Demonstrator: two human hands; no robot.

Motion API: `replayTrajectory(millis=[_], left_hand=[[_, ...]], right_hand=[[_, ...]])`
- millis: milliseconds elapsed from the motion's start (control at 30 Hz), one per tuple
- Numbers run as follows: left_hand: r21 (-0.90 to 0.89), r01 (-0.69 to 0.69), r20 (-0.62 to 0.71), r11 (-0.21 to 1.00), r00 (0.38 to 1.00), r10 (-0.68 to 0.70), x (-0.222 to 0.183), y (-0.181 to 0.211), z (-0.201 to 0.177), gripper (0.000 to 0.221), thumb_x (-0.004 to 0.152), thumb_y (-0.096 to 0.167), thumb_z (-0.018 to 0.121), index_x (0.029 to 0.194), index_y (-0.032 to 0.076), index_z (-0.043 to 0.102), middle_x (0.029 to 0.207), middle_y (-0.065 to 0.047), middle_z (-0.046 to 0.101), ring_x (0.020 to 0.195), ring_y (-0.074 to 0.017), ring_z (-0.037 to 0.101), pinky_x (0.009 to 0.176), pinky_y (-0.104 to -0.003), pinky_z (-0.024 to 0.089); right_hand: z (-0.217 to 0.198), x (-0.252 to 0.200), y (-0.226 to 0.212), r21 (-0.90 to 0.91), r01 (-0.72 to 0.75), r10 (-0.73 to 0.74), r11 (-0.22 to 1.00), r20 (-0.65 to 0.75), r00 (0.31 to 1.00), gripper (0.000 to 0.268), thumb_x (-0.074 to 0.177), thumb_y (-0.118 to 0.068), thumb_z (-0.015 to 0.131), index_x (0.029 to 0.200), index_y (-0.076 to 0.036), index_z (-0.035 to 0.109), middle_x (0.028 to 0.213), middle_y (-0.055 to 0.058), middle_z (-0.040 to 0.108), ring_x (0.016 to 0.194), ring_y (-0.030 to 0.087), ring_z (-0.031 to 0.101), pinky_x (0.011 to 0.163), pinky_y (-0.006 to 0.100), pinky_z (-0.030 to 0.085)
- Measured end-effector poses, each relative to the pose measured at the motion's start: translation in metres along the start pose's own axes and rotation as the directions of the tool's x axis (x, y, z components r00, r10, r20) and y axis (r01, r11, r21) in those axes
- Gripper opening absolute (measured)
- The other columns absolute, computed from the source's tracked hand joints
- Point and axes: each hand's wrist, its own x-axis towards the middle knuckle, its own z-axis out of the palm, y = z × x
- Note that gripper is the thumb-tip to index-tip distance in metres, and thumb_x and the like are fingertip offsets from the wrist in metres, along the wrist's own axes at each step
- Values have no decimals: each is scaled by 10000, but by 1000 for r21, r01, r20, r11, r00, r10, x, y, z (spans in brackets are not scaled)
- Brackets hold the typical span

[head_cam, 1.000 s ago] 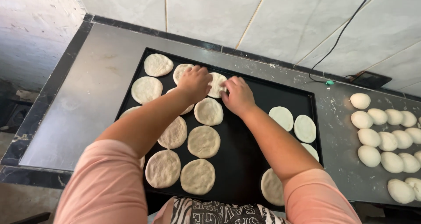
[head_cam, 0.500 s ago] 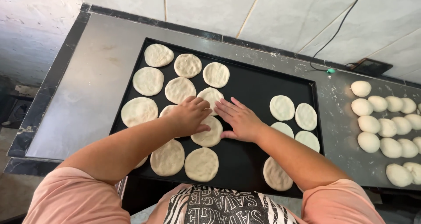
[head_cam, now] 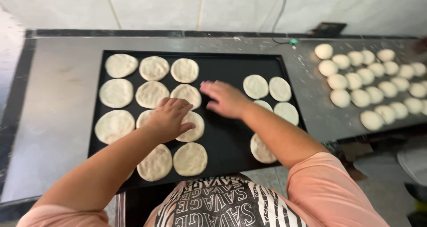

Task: Flattening dough balls into discs and arranging them on a baking tray

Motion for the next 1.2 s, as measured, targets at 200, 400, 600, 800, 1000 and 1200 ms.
replayTrajectory(millis=[200, 400, 600, 800, 1000, 1200], left_hand=[[-243, 26, -5, 970, 1000, -28, -5, 66, -64, 526, 931, 563, 640, 1222, 125, 662, 1210, -74, 593, 1105, -303, 607, 881, -453, 479], [-613, 140, 98, 778, 990, -100, -28, 131, -115, 336, 928, 267, 727, 1233, 129, 700, 1184, -46, 673, 1013, -251, 678, 883, -406, 526], [-587, 499, 54, 637, 810, -584, -62, 165, -112, 251, 881, 192, 740, 1127, 150, 769, 1114, -24, 730, 970, -138, 749, 794, -258, 596], [-510, 579, 74, 637, 767, -638, -72, 181, -121, 180, 882, 209, 729, 1045, 169, 794, 1043, -5, 760, 966, -163, 739, 849, -308, 581], [-563, 594, 66, 574, 725, -686, -66, 203, -116, 168, 882, 195, 719, 1019, 143, 801, 1014, -12, 758, 916, -152, 751, 813, -281, 586], [-650, 617, 152, 444, 677, -720, -69, 205, -114, 153, 869, 180, 741, 998, 147, 814, 980, 6, 783, 891, -128, 756, 812, -258, 588]], right_hand=[[-29, -88, 133, 23, -720, 718, 693, -115, 687, 503, 903, -312, 719, 1391, -234, 624, 1280, 18, 637, 1246, 237, 621, 1121, 403, 455], [-66, -71, 143, 109, -942, 914, 316, 233, 334, 546, 775, -316, 867, 1257, -171, 656, 1253, -7, 700, 1066, 155, 687, 875, 290, 538], [-71, -49, 156, 121, -982, 853, 147, 488, 188, 391, 799, -174, 846, 1154, -154, 684, 788, 43, 648, 590, 130, 518, 556, 314, 476], [-87, -37, 125, -291, -797, 818, 530, 425, 388, 270, 773, -311, 628, 1014, -208, 693, 1007, 30, 719, 862, 225, 649, 734, 366, 500], [-96, -40, 106, -241, -867, 820, 437, 504, 273, 713, 721, -478, 862, 1301, -179, 574, 1272, 39, 636, 1096, 228, 624, 867, 380, 516], [-99, -51, 103, 19, -777, 652, 630, 531, 542, 318, 732, -183, 834, 1026, -196, 712, 933, -21, 706, 820, 124, 625, 702, 310, 514]])
